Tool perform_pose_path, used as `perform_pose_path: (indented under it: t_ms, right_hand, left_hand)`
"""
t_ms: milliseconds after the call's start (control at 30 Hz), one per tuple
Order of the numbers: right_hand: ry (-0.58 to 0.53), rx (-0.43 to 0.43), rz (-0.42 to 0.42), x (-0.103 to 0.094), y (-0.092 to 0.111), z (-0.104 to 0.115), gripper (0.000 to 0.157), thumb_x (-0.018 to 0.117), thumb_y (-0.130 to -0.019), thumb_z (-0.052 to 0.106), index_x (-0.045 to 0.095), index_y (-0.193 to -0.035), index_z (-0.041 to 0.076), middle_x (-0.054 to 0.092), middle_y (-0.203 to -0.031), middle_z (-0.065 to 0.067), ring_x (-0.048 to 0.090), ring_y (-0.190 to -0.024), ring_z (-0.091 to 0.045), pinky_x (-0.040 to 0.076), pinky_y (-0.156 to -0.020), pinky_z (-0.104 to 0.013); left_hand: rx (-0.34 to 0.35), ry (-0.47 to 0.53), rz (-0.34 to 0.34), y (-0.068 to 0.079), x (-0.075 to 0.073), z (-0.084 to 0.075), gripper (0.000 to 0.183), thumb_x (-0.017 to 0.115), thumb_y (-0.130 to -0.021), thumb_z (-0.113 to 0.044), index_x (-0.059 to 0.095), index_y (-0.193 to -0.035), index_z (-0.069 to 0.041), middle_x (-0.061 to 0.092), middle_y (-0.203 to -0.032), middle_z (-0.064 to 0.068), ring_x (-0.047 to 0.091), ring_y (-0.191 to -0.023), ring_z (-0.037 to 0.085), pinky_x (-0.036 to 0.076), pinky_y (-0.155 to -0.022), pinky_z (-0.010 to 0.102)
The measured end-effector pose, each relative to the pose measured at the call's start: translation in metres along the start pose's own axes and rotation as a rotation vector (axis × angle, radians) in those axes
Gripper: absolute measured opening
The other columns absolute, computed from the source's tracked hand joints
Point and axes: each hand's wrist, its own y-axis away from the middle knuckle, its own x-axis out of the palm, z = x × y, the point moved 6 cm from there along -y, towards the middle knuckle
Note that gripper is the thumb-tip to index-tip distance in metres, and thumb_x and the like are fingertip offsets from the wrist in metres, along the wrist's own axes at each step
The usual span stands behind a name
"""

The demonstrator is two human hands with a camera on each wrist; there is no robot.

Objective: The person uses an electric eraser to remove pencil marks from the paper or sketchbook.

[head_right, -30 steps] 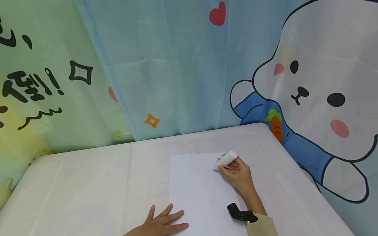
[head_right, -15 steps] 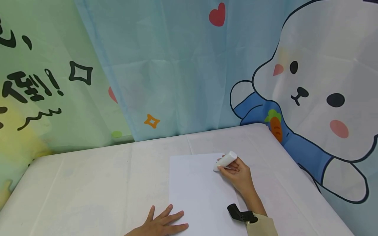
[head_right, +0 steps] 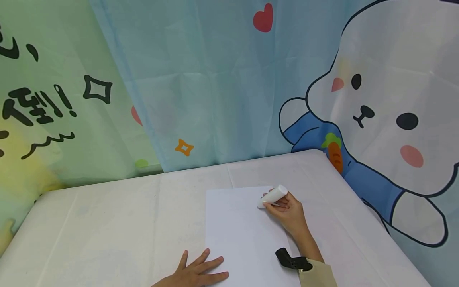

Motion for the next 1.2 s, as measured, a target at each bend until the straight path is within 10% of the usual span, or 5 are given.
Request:
perform_pose_path:
  t_ms: [1200]
  right_hand:
    - [0.05,0.021,0.033,0.0023,0.0005,-0.005,0.044,0.068,-0.071,-0.025,0.051,-0.111,-0.021,0.067,-0.099,0.021,0.066,-0.089,0.006,0.05,-0.079,-0.013]
  left_hand:
    - [-0.005,0.015,0.007,-0.0013,0.0023,0.0022,0.06,0.052,-0.092,-0.058,0.039,-0.148,-0.042,0.029,-0.158,-0.011,0.018,-0.149,0.028,0.018,-0.101,0.076]
